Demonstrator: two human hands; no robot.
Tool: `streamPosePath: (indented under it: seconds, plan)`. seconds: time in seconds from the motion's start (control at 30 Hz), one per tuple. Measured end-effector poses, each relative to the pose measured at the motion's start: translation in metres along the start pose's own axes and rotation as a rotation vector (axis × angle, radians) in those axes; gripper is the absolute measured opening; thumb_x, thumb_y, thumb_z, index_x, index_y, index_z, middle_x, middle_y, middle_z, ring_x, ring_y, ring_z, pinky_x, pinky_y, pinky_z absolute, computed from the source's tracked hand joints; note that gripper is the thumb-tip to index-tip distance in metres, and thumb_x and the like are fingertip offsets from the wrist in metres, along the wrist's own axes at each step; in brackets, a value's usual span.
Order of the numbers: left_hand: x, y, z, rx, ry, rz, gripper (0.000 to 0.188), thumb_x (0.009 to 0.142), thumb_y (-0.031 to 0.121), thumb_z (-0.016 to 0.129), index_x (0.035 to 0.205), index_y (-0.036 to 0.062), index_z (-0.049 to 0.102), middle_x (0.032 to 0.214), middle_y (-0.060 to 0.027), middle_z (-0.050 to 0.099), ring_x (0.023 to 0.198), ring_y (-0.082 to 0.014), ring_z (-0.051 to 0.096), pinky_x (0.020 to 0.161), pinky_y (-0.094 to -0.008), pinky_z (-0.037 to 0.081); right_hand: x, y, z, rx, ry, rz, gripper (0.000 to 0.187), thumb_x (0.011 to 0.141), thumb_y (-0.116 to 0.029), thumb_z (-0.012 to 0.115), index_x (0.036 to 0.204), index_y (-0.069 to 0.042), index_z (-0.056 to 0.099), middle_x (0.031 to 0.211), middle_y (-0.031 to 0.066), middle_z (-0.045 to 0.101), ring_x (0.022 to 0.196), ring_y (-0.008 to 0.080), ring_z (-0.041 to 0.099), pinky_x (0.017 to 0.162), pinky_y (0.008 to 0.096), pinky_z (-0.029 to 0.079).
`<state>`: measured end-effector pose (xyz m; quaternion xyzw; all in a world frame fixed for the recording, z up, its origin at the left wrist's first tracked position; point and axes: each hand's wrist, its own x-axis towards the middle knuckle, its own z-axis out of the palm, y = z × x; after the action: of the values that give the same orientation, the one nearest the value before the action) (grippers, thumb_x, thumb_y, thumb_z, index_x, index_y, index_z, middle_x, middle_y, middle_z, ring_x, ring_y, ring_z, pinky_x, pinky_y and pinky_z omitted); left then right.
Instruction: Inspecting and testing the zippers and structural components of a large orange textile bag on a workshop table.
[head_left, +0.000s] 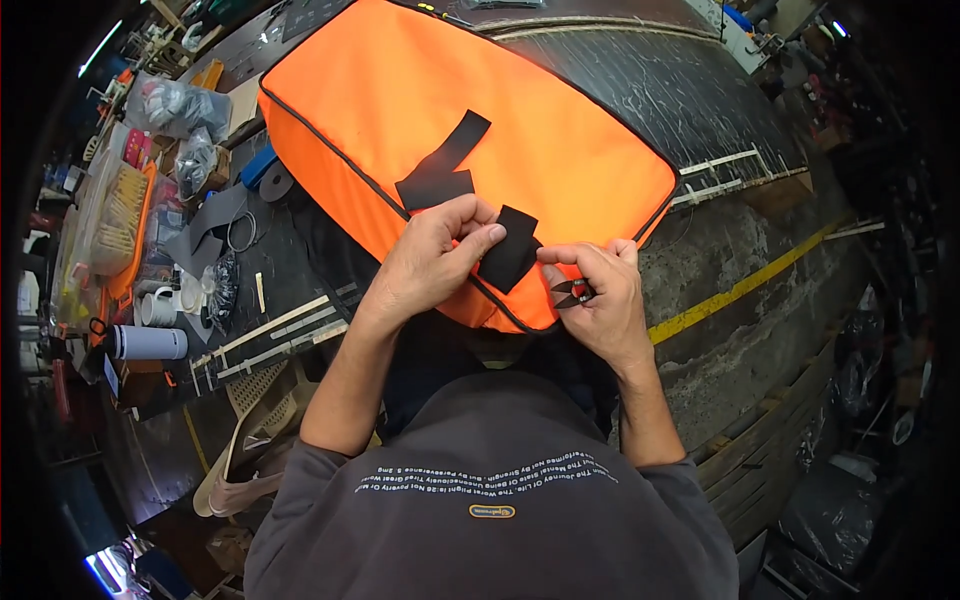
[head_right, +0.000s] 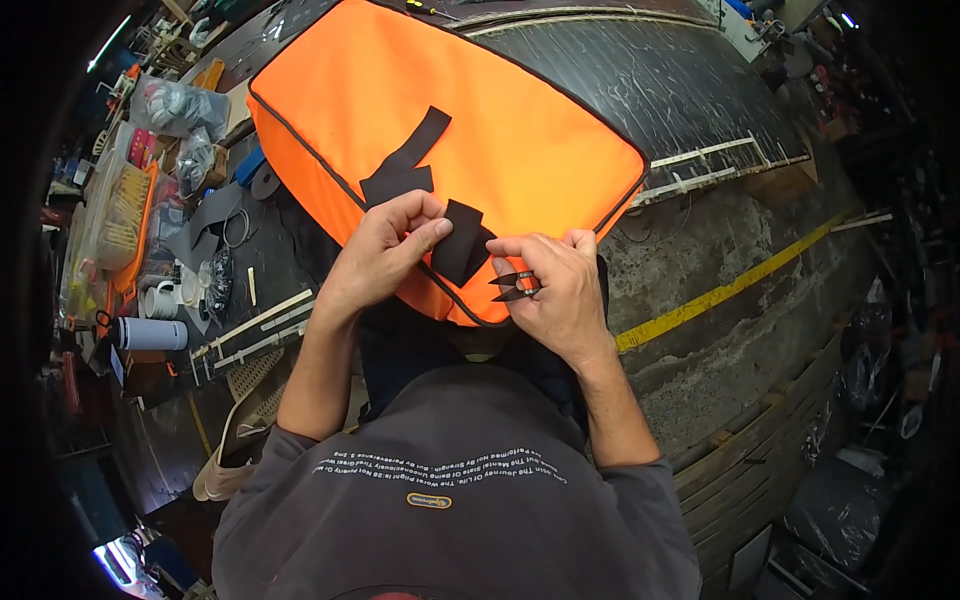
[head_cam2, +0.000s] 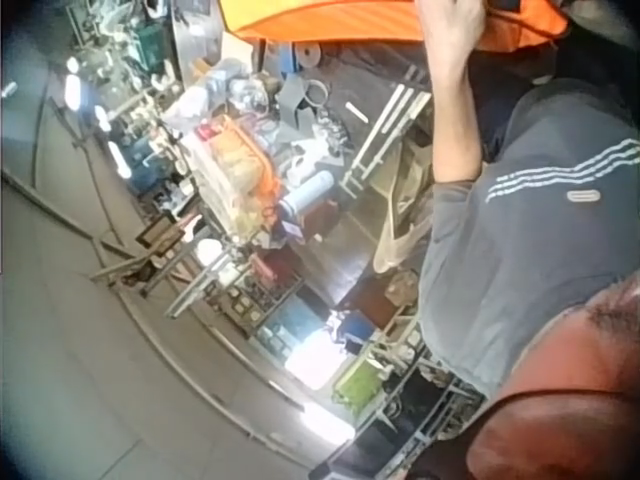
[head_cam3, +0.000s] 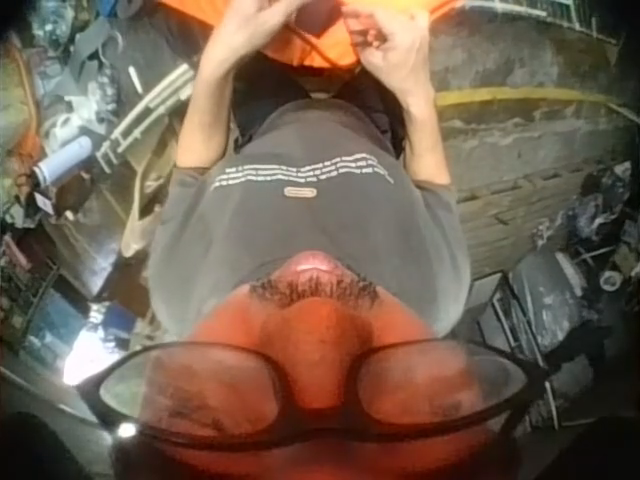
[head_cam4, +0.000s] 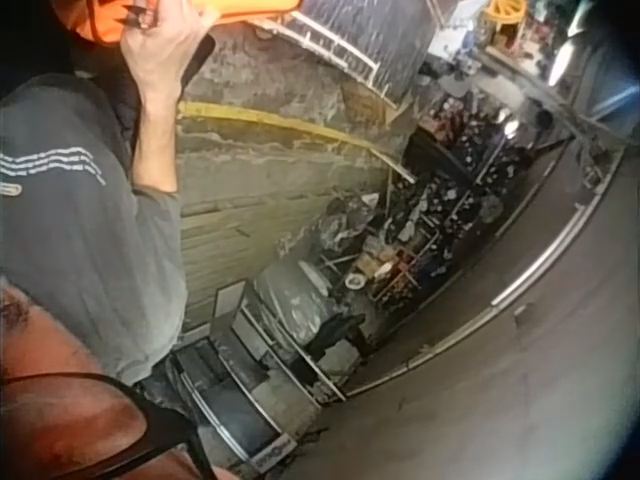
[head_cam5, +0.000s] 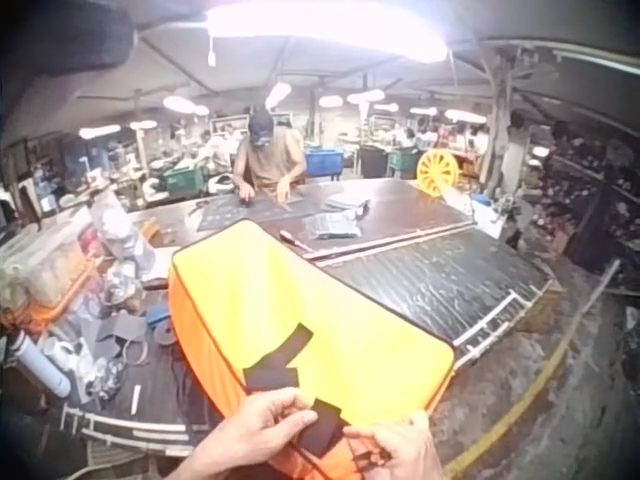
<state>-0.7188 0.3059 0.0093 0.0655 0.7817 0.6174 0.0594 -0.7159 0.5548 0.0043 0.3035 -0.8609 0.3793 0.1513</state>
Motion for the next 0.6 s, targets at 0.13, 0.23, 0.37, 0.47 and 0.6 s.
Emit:
streamPosePath:
  seconds: [0.13, 0.23, 0.37, 0.47, 0.6]
  plan:
    - [-0.003, 0.000, 0.005, 0.025, -0.023, 0.022, 0.015, 0.107, 0.014, 0.070, 0.110, -0.0004, 0.071, 0.086, 0.0079, 0.063, 0.077, -0.0006, 0.052, 0.067, -0.0216, 0.044, 0.005, -0.005, 0.000, 0.060, 0.035, 0.093, 0.015, 0.096, -0.019, 0.080, 0.109, -0.011, 0.077, 0.090, 0.0029, 0.078, 0.079, 0.0220, 0.070, 0.084, 0.0399, 0.038]
    - [-0.007, 0.001, 0.010, 0.075, 0.013, 0.040, 0.018, 0.105, 0.014, 0.074, 0.114, -0.0007, 0.073, 0.081, 0.0075, 0.064, 0.073, -0.0007, 0.052, 0.064, -0.0215, 0.043, 0.011, -0.008, 0.000, 0.041, 0.027, 0.145, 0.020, 0.097, -0.023, 0.081, 0.112, -0.011, 0.076, 0.087, 0.0038, 0.078, 0.074, 0.0222, 0.069, 0.081, 0.0397, 0.039]
    - [-0.014, 0.007, 0.022, 0.210, 0.109, 0.101, 0.021, 0.101, 0.014, 0.078, 0.115, -0.0014, 0.075, 0.077, 0.0028, 0.067, 0.068, -0.0025, 0.056, 0.060, -0.0233, 0.046, 0.012, -0.007, 0.005, -0.176, -0.035, 0.207, 0.025, 0.092, -0.025, 0.084, 0.111, -0.011, 0.076, 0.088, 0.0039, 0.078, 0.072, 0.0219, 0.070, 0.079, 0.0399, 0.038]
    - [-0.014, 0.000, 0.016, 0.293, 0.310, 0.235, 0.020, 0.099, 0.011, 0.076, 0.114, -0.0016, 0.075, 0.082, -0.0096, 0.073, 0.072, -0.0154, 0.069, 0.065, -0.0296, 0.053, 0.016, -0.009, 0.007, -0.250, 0.005, 0.179, 0.021, 0.088, -0.022, 0.086, 0.105, -0.011, 0.077, 0.090, 0.0047, 0.078, 0.072, 0.0225, 0.070, 0.078, 0.0388, 0.039]
    - [-0.003, -0.010, -0.028, 0.577, 0.537, 0.268, 0.029, 0.094, 0.010, 0.075, 0.123, 0.0027, 0.074, 0.099, -0.0135, 0.076, 0.088, -0.0301, 0.072, 0.078, -0.0389, 0.058, 0.022, -0.005, 0.000, -0.162, 0.020, 0.162, 0.020, 0.088, -0.017, 0.084, 0.104, -0.008, 0.078, 0.095, 0.0077, 0.079, 0.075, 0.0236, 0.072, 0.077, 0.0386, 0.047]
